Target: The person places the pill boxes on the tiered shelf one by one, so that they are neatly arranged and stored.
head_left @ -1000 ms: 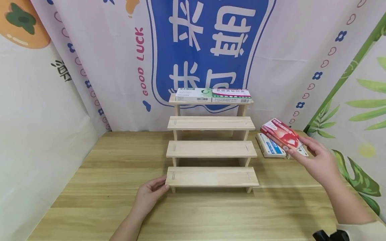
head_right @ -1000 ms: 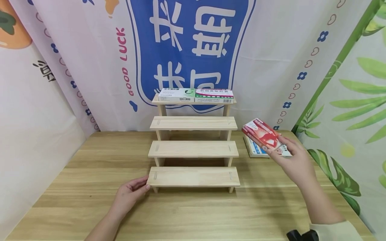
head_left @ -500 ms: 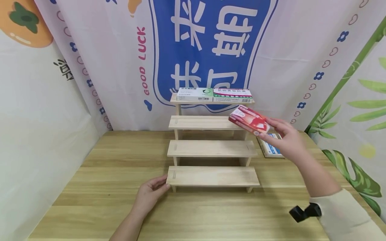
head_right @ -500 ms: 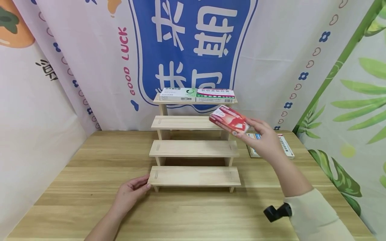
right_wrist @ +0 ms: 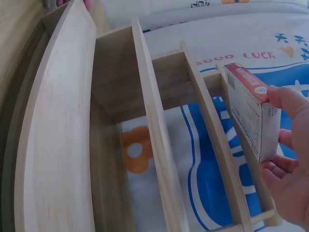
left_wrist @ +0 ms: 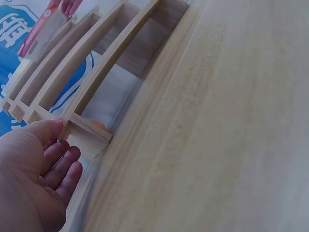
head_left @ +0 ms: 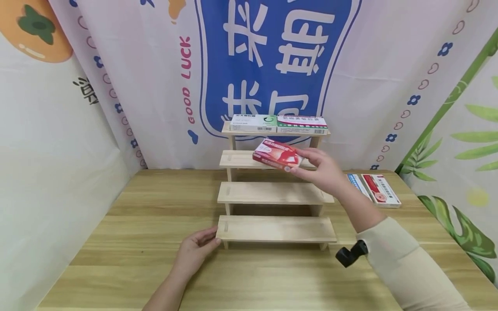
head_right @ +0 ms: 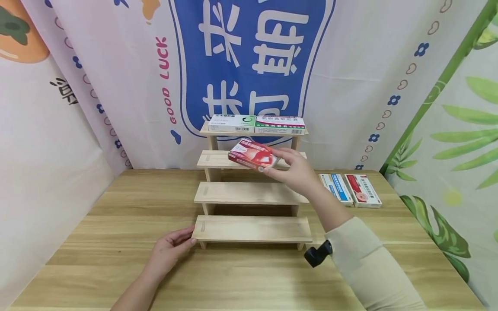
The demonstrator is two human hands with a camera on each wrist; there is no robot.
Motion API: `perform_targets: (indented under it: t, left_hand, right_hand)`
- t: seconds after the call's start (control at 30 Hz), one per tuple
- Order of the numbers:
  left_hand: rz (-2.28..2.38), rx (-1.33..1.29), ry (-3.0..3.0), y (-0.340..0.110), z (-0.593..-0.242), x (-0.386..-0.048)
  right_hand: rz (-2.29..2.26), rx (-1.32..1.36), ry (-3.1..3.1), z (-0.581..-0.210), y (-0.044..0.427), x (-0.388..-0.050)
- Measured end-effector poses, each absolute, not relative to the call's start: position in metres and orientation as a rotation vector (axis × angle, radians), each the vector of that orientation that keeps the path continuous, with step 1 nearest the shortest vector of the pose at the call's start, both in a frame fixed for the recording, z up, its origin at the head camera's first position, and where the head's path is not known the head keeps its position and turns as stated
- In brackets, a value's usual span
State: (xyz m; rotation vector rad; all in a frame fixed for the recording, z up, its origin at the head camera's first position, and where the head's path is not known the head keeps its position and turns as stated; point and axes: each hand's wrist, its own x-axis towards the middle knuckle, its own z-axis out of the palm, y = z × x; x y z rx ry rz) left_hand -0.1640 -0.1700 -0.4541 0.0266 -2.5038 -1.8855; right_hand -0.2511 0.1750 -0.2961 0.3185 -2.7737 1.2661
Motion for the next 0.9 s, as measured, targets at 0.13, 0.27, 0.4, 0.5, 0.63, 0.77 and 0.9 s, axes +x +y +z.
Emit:
perform_targets:
  t: [0.13, 0.27, 0.4, 0.5, 0.63, 0.77, 0.9]
  left_hand:
    - [-1.892, 0.018, -2.498, -0.17, -0.454, -0.164]
    - [-1.885, 0.011, -2.497, -0.169, -0.453, -0.163]
    - [-1.889, 0.007, -2.49, -0.169, -0.452, -0.162]
    - [-1.886, 0.008, -2.491, -0.168, -0.452, -0.162]
    - [-1.873, 0.007, -2.497, -0.168, -0.452, -0.161]
    - [-1.872, 0.001, -2.495, -0.169, -0.452, -0.161]
    - [-1.887, 0.004, -2.481, -0.169, -0.454, -0.163]
  right_hand:
    - [1.286, 0.365, -2.775, -0.299, 0.159, -0.261]
    - [1.271, 0.397, -2.78, -0.301, 0.146, -0.269]
    - [1.265, 0.413, -2.791, -0.301, 0.136, -0.274]
    - [1.269, 0.413, -2.806, -0.301, 0.131, -0.277]
    - [1.258, 0.425, -2.834, -0.301, 0.126, -0.279]
    - [1.228, 0.433, -2.868, -0.302, 0.125, -0.281]
    - [1.192, 0.438, -2.887, -0.302, 0.124, -0.283]
